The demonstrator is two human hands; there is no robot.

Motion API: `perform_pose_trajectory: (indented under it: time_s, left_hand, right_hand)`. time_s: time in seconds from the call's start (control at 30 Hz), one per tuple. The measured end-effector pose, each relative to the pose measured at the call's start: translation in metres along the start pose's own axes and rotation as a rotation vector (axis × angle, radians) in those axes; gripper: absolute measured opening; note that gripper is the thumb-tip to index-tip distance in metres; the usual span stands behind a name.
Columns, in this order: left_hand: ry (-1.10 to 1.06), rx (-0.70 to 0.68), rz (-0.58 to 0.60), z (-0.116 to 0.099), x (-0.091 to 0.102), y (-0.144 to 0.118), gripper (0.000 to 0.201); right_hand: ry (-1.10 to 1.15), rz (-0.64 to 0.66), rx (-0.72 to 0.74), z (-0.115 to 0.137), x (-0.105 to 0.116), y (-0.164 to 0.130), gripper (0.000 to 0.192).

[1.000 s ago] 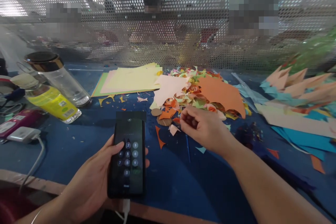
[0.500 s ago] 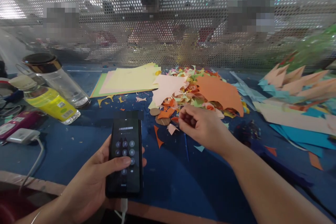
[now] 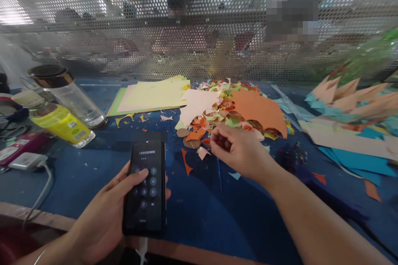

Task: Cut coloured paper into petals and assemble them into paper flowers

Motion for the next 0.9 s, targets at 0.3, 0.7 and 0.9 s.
perform_pose_trajectory:
  time_s: [0.3,0.7,0.9]
  left_hand:
    - [0.030,0.002,0.059,0.0008,0.0012,-0.0004,0.047]
    - [0.138,-0.023,0.172,0.0003,-0.0013,-0.0018,0.057]
    - [0.142,-0.034,0.189,0.0004,-0.0022,-0.0003,0.059]
  right_hand:
    - [0.010,0.000,0.000,-0.0030,-0.0016,-0.0003,0.020]
    - [0.046,0.007,-0.022,-0.0088,-0.0036,-0.0011,0.023]
    - [0.041,0.006,-0.024,-0.0065,-0.0028,-0.0007,0.024]
Point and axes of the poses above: each hand's wrist, its own y-axis towards the middle knuckle, its own x-axis out of the back of the hand, z = x × y, the point moved 8 cm from there along y, towards the middle knuckle, and after that the axes turned 5 degrees about z, right-handed, at the moved point
